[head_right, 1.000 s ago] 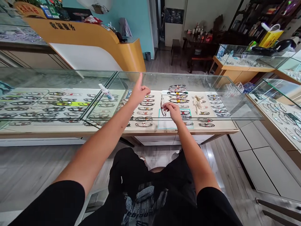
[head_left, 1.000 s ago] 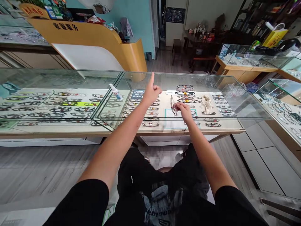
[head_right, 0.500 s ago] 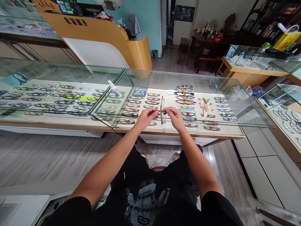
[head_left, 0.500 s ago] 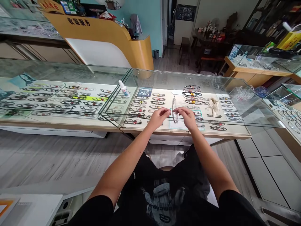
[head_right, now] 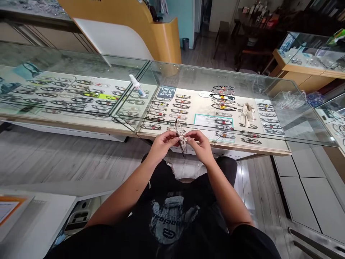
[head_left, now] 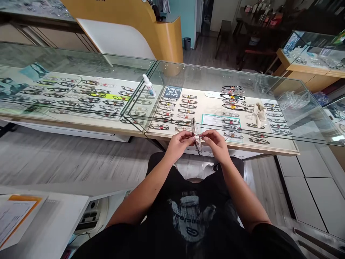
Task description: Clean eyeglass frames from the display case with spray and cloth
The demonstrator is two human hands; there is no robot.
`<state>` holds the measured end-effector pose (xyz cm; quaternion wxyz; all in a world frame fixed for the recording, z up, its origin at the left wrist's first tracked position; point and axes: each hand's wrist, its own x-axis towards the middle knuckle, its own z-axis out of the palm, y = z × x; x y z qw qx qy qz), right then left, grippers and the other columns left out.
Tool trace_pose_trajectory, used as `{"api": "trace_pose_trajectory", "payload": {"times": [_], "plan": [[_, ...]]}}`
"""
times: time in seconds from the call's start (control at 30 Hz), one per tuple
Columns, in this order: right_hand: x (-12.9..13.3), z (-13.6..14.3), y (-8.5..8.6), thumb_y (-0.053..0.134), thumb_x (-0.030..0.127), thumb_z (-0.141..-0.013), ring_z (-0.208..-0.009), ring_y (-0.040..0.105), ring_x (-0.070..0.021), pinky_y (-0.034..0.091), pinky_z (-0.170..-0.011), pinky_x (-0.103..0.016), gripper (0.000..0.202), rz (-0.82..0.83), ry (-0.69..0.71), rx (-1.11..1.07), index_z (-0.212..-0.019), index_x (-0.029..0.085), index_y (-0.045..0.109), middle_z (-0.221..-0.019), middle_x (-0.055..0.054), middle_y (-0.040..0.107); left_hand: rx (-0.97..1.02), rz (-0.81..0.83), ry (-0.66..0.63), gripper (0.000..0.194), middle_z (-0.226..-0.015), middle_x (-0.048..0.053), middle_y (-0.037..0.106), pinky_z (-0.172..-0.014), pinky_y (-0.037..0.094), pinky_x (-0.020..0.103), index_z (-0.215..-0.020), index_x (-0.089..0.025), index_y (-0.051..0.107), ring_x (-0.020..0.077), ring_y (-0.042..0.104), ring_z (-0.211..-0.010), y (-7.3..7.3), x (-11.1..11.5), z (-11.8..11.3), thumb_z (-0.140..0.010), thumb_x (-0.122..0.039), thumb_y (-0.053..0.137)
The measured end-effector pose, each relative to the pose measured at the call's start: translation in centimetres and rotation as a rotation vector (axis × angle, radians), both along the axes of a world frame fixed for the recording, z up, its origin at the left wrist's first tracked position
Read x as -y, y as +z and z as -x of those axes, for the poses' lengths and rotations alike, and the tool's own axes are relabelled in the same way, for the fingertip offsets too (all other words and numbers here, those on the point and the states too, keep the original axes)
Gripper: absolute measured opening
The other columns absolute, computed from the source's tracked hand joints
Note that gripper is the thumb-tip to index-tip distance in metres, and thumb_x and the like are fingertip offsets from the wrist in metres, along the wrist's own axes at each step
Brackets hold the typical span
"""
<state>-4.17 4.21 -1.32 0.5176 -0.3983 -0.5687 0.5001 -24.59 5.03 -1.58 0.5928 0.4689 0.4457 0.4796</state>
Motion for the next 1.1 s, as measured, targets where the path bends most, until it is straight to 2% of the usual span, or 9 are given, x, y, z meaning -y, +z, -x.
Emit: {"api": "trace_pose_trajectory", "payload": {"times": [0.13,0.23,0.37,0.6,0.77,0.87,0.93,1.03,1.1], "plan": [[-0.1,0.8,-0.8,0.081,0.047,-0.091,-0.096,0.068,-0.0208,0.053,-0.095,-0.037,0.023,0.207,0.115,-0.082,-0.102,0.026,0.08,-0.101,-0.003,0.077,-0.022,-0.013,-0.038,0.04,-0.095,0.006,0.076,-0.079,0.065,0.034,-0.1,-0.018,0.077,0.0194,0.073,-0.085,-0.4,1.1,0.9,-0.079,-0.05,0.09],[-0.1,1.3,-1.2,0.086,0.047,-0.087,-0.088,0.064,-0.019,0.052,-0.09,-0.035,0.024,0.266,0.187,-0.128,-0.089,0.024,0.08,-0.09,-0.001,0.073,-0.027,-0.03,-0.068,0.038,-0.095,0.006,0.076,-0.08,0.064,0.034,-0.1,-0.018,0.077,0.0192,0.073,-0.085,-0.6,1.5,1.3,-0.081,-0.048,0.089],[0.2,1.4,-1.5,0.091,0.043,-0.082,-0.087,0.064,-0.0181,0.051,-0.089,-0.034,0.023,0.347,0.239,-0.247,-0.084,0.023,0.079,-0.088,-0.001,0.072,-0.033,-0.037,-0.087,0.038,-0.092,0.005,0.076,-0.08,0.063,0.033,-0.1,-0.018,0.076,0.0184,0.073,-0.082,-0.6,1.7,1.5,-0.082,-0.049,0.089],[0.4,-0.6,-1.9,0.094,0.04,-0.078,-0.078,0.061,-0.0162,0.049,-0.076,-0.031,0.024,0.454,0.257,-0.321,-0.079,0.022,0.077,-0.082,-0.001,0.072,-0.204,-0.099,-0.066,0.038,-0.1,0.006,0.075,-0.083,0.062,0.035,-0.108,-0.02,0.075,0.0197,0.073,-0.085,-0.8,1.3,3.3,-0.092,-0.054,0.077],[0.7,-2.3,-1.7,0.095,0.039,-0.075,-0.076,0.062,-0.0158,0.048,-0.073,-0.03,0.025,0.541,0.291,-0.23,-0.077,0.021,0.078,-0.082,-0.003,0.074,-0.562,-0.317,-0.04,0.03,-0.109,0.007,0.074,-0.088,0.058,0.034,-0.112,-0.024,0.077,0.0222,0.07,-0.098,0.3,0.6,5.4,-0.104,-0.048,0.062],[1.1,-2.5,-1.5,0.095,0.041,-0.075,-0.077,0.065,-0.0177,0.05,-0.073,-0.031,0.027,0.581,0.32,-0.224,-0.077,0.021,0.077,-0.081,-0.004,0.075,-0.681,-0.409,-0.058,0.028,-0.113,0.007,0.072,-0.085,0.058,0.034,-0.114,-0.025,0.076,0.0218,0.07,-0.099,1.0,0.6,5.6,-0.107,-0.043,0.057],[1.3,-2.4,-1.3,0.095,0.042,-0.076,-0.078,0.067,-0.0181,0.051,-0.072,-0.031,0.028,0.584,0.308,-0.265,-0.077,0.021,0.076,-0.082,-0.004,0.076,-0.757,-0.529,0.057,0.026,-0.118,0.009,0.071,-0.09,0.057,0.038,-0.121,-0.025,0.073,0.0236,0.069,-0.106,1.4,1.0,5.0,-0.107,-0.039,0.057],[1.4,-2.5,-1.1,0.095,0.043,-0.077,-0.082,0.069,-0.0186,0.053,-0.073,-0.03,0.028,0.568,0.244,-0.334,-0.08,0.022,0.076,-0.086,-0.005,0.078,-0.895,-0.839,0.37,0.019,-0.112,0.01,0.069,-0.098,0.054,0.045,-0.12,-0.024,0.071,0.0271,0.067,-0.11,1.7,2.3,3.5,-0.102,-0.029,0.064],[1.5,-2.5,-0.8,0.096,0.042,-0.077,-0.088,0.071,-0.0191,0.056,-0.078,-0.03,0.028,0.564,0.213,-0.361,-0.082,0.023,0.076,-0.09,-0.005,0.078,-0.969,-1.03,0.332,0.018,-0.104,0.008,0.069,-0.095,0.052,0.045,-0.117,-0.025,0.07,0.0259,0.067,-0.103,1.9,3.2,2.2,-0.099,-0.023,0.067]]}}
